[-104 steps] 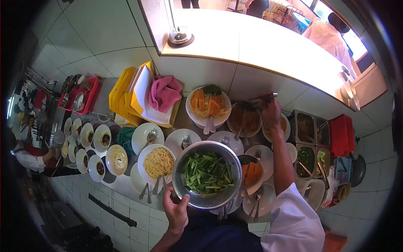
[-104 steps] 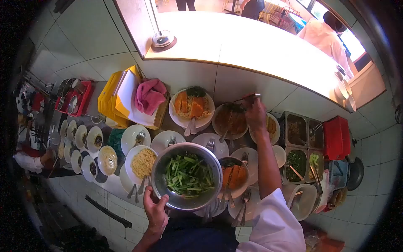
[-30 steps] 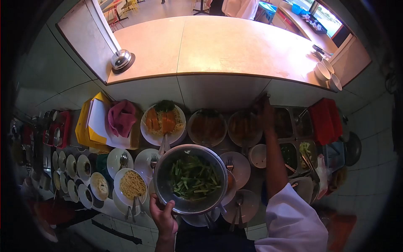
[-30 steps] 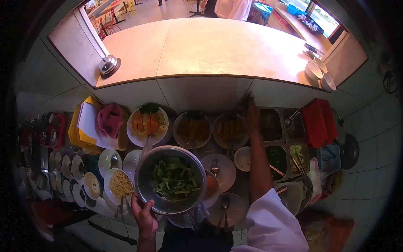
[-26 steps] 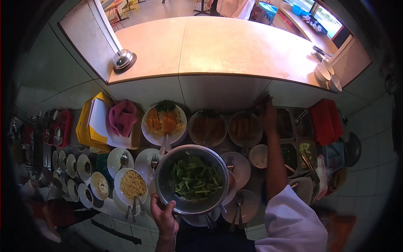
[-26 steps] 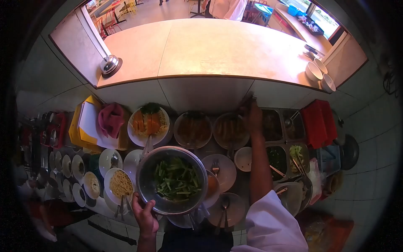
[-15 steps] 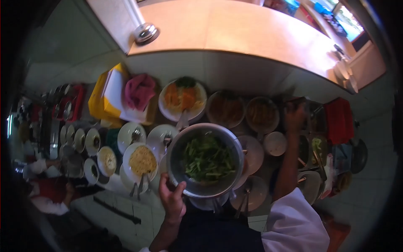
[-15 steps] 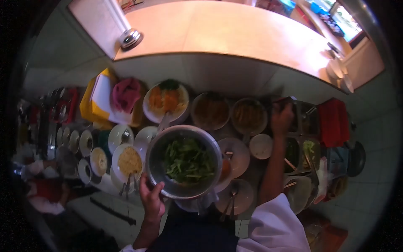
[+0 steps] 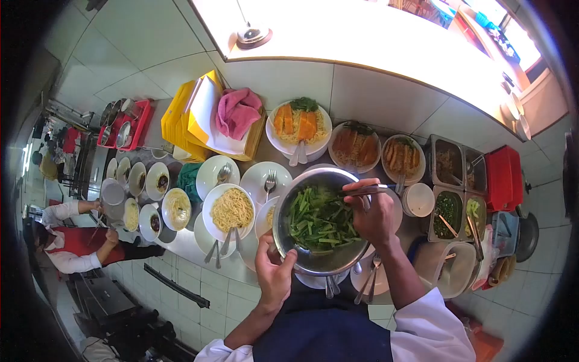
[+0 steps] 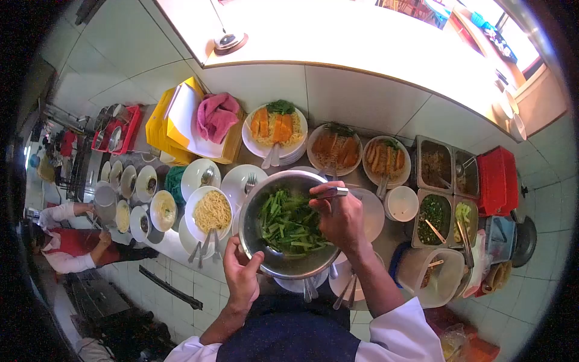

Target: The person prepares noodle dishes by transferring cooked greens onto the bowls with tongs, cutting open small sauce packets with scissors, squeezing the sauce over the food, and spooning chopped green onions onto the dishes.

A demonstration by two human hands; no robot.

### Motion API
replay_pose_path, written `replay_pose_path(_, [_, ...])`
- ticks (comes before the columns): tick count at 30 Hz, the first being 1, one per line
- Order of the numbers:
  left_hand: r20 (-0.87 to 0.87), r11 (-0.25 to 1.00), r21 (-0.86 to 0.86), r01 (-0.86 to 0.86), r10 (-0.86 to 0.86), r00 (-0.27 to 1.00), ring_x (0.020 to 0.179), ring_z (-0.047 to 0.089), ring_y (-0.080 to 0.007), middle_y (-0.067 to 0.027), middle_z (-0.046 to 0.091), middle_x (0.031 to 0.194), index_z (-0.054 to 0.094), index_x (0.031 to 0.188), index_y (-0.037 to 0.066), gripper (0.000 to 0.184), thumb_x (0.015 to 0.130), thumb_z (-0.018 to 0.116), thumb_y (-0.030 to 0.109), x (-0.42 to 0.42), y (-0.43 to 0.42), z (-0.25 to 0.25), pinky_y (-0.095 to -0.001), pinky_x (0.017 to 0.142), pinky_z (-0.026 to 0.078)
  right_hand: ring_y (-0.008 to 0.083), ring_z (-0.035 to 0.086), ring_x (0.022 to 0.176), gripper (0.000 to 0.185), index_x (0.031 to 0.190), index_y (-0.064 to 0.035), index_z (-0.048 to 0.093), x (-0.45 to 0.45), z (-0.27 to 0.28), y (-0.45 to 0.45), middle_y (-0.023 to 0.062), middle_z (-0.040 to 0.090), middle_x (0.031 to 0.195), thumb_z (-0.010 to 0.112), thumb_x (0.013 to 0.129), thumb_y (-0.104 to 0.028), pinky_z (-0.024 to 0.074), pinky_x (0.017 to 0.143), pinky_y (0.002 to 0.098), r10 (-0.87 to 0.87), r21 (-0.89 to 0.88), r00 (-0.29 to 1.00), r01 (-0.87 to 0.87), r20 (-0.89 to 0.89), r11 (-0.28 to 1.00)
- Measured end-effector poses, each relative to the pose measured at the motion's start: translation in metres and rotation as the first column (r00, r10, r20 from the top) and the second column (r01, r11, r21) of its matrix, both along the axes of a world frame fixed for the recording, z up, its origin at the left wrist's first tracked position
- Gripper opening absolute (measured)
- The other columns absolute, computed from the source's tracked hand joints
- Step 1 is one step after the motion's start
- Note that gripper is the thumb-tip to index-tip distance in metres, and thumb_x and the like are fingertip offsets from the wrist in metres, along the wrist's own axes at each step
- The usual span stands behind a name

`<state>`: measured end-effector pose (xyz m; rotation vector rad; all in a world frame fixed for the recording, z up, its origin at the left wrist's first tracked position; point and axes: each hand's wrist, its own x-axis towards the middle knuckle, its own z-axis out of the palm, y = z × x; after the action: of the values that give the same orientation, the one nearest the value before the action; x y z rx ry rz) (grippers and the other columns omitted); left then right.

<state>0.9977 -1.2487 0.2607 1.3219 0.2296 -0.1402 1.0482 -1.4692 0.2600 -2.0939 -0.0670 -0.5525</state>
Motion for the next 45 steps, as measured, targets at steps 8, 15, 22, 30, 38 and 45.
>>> replay_pose_path(8, [-0.081,1.000,0.003,0.029,-0.029,0.996,0.097,0.058,-0.0126,-0.0085,0.058,0.112,0.048,0.108,0.002,0.032,0.080,0.057,-0.011,-0.011,-0.001,-0.006,-0.0269,0.088,0.046,0.0148,0.065,0.079,0.020,0.100,-0.0031,0.051,-0.009,-0.011,-0.018,0.0094,0.068,0.088,0.066,0.087,-0.003,0.0511,0.069,0.0289,-0.260,0.489,0.951,0.311,-0.170,0.815])
replay_pose_path(15, [-0.157,0.996,-0.054,-0.072,0.063,0.986,0.085,0.056,-0.0097,-0.0037,0.059,0.098,0.048,0.107,0.005,0.033,0.079,0.057,-0.012,-0.001,-0.004,-0.009,-0.0244,0.078,0.046,0.0100,0.056,0.076,0.015,0.102,-0.0051,0.050,0.004,0.000,-0.124,0.0078,0.066,0.089,0.062,0.093,-0.008,0.0443,0.069,0.0233,-0.403,0.711,0.915,0.299,-0.023,0.637])
replay_pose_path(22, [-0.122,0.994,-0.049,-0.094,0.087,0.989,0.082,0.056,-0.0093,-0.0029,0.057,0.094,0.047,0.105,0.005,0.033,0.079,0.056,-0.012,0.006,-0.006,-0.005,-0.0223,0.073,0.048,0.0169,0.065,0.077,0.014,0.098,-0.0004,0.053,0.079,-0.045,-0.217,0.0079,0.068,0.084,0.056,0.086,0.007,0.0507,0.067,0.0304,-0.541,-0.032,0.840,0.542,0.042,0.840])
replay_pose_path(30, [-0.105,0.995,0.021,-0.100,0.102,0.989,0.083,0.056,-0.0095,-0.0033,0.057,0.093,0.047,0.104,0.005,0.031,0.079,0.056,-0.009,0.009,-0.001,-0.002,-0.0220,0.072,0.048,0.0432,0.062,0.089,0.016,0.099,0.0019,0.055,0.091,-0.085,-0.226,0.0231,0.066,0.092,0.058,0.083,0.003,0.0477,0.073,0.0490,-0.375,-0.237,0.922,0.386,0.093,0.891])
replay_pose_path(38, [-0.071,0.994,-0.047,-0.098,0.095,0.993,0.088,0.055,-0.0105,-0.0040,0.058,0.098,0.047,0.107,0.004,0.034,0.079,0.057,-0.011,0.006,0.005,-0.002,-0.0241,0.079,0.047,0.0449,0.062,0.088,0.018,0.101,0.0003,0.056,0.072,-0.042,-0.219,0.0218,0.066,0.092,0.060,0.083,0.001,0.0479,0.071,0.0488,-0.518,-0.296,0.846,0.532,0.131,0.794])
replay_pose_path(45, [-0.082,0.993,-0.067,-0.097,0.091,0.992,0.091,0.055,-0.0120,-0.0044,0.057,0.101,0.047,0.109,0.004,0.036,0.077,0.057,-0.011,-0.005,0.007,-0.001,-0.0268,0.085,0.045,0.0443,0.062,0.085,0.019,0.102,-0.0012,0.055,0.080,-0.101,-0.249,0.0198,0.066,0.087,0.060,0.083,0.000,0.0479,0.069,0.0498,-0.408,-0.279,0.895,0.444,0.181,0.851])
